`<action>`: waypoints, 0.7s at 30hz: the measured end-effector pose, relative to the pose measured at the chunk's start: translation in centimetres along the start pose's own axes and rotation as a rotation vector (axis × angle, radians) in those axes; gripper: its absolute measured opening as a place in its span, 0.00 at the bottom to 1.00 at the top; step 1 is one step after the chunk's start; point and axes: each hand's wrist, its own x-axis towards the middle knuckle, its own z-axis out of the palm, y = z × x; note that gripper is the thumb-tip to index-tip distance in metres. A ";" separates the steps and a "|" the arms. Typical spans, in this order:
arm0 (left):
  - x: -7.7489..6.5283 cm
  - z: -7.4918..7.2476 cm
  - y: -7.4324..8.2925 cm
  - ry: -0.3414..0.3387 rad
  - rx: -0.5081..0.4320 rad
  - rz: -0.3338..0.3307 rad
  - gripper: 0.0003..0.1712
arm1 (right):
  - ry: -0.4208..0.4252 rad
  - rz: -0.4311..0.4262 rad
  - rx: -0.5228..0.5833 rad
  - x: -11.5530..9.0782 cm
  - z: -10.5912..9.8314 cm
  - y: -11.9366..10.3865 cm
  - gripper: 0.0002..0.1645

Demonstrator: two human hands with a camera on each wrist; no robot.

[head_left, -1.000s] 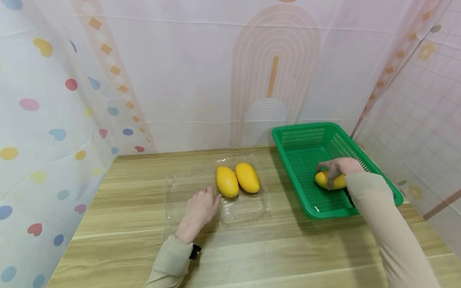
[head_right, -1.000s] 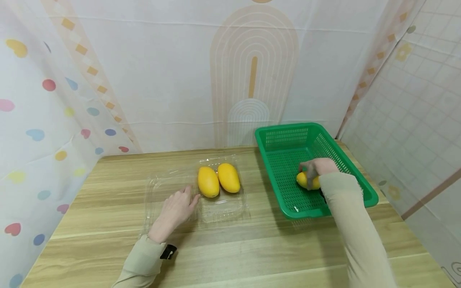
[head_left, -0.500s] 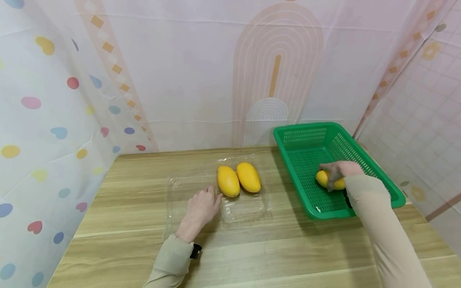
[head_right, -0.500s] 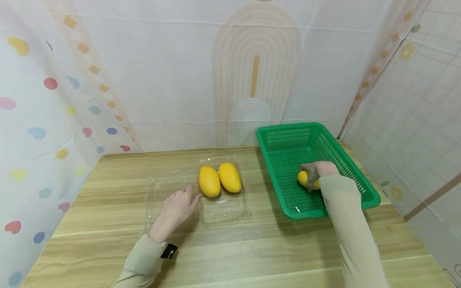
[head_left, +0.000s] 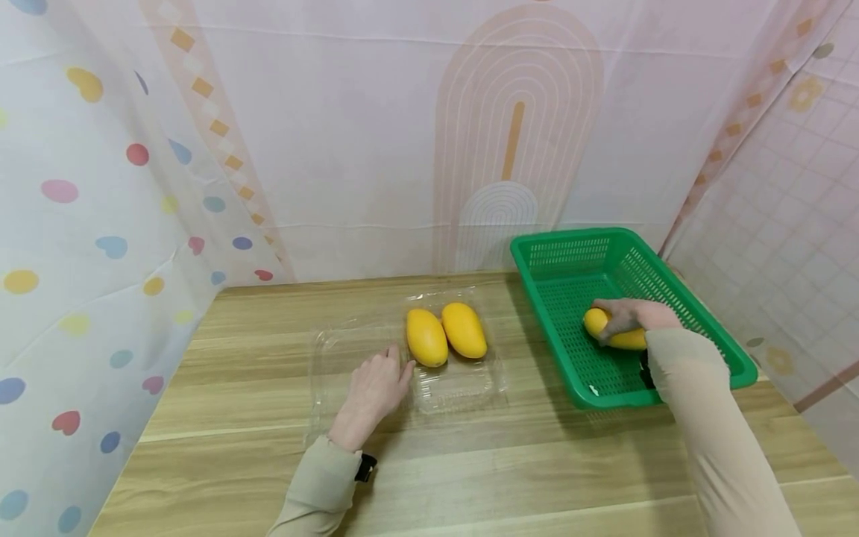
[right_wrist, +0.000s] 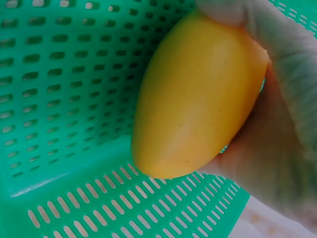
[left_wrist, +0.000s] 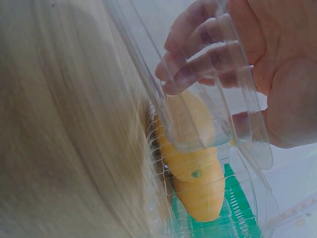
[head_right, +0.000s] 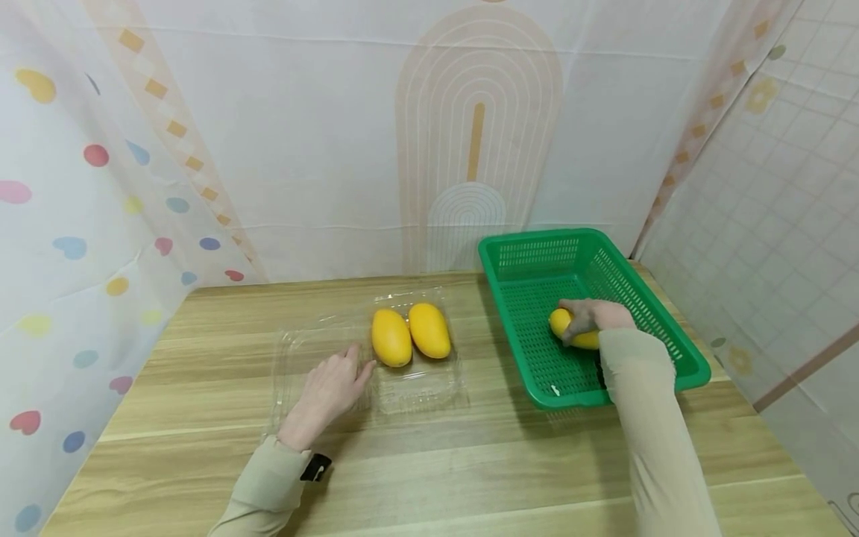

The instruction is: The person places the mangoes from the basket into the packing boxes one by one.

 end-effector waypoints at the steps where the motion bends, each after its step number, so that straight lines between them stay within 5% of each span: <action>1: 0.0 0.0 0.0 -0.002 0.000 0.000 0.20 | 0.014 -0.010 0.000 0.1 0.0 0.0 0.51; 8: 0.1 0.0 0.0 -0.011 0.000 -0.003 0.20 | 0.136 -0.126 0.024 0.5 -0.4 0.2 0.37; 21: 0.1 0.0 0.0 -0.006 -0.011 -0.007 0.21 | 0.356 -0.256 -0.024 -1.2 -2.4 -1.5 0.33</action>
